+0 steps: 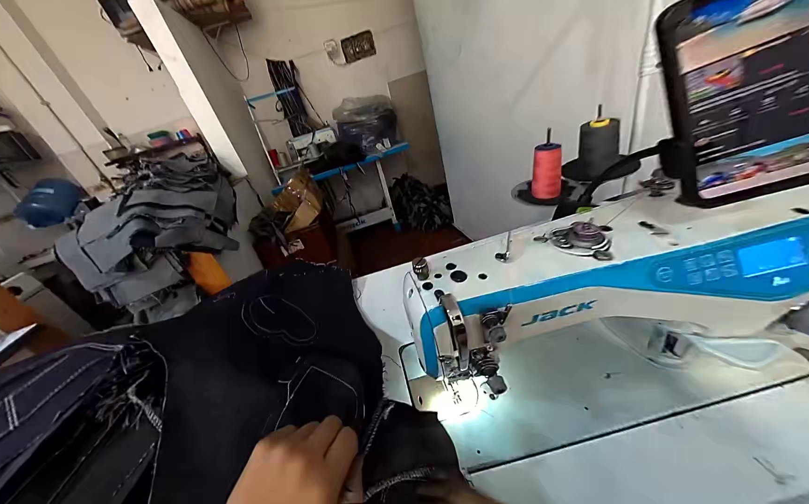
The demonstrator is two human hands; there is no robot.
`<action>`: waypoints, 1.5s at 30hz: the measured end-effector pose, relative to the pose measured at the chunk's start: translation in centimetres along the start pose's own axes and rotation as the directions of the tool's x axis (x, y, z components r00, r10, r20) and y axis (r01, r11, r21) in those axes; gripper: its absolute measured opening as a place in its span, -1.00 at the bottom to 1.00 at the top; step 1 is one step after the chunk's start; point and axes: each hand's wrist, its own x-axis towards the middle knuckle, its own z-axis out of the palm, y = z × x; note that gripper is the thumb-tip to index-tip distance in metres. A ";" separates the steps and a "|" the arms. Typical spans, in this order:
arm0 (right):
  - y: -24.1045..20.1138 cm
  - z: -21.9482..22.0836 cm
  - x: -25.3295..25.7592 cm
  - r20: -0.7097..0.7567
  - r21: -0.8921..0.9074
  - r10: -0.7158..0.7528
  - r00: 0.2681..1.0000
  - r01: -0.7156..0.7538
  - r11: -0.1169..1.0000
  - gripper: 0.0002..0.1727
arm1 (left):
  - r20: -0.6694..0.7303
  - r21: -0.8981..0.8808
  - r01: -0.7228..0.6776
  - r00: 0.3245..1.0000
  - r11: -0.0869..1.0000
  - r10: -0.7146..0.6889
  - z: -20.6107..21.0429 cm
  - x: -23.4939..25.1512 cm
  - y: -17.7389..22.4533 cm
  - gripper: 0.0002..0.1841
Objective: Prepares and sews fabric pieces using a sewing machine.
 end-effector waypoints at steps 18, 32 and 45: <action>2.4 0.9 -7.6 -0.268 -0.328 0.150 0.952 -0.236 0.915 -0.56 | -0.314 -0.517 -0.020 0.935 0.856 -0.168 8.1 -3.4 3.2 -0.84; 2.4 1.3 -8.2 -0.327 -0.325 0.120 0.937 -0.231 0.917 -0.56 | -0.132 -0.462 -0.148 0.987 0.875 0.097 10.6 -5.0 6.1 -0.83; 2.3 1.0 -7.8 -0.195 -0.340 0.123 0.973 -0.185 0.922 -0.59 | -0.041 -0.342 -0.239 0.970 0.909 0.239 9.1 -3.2 5.6 -0.71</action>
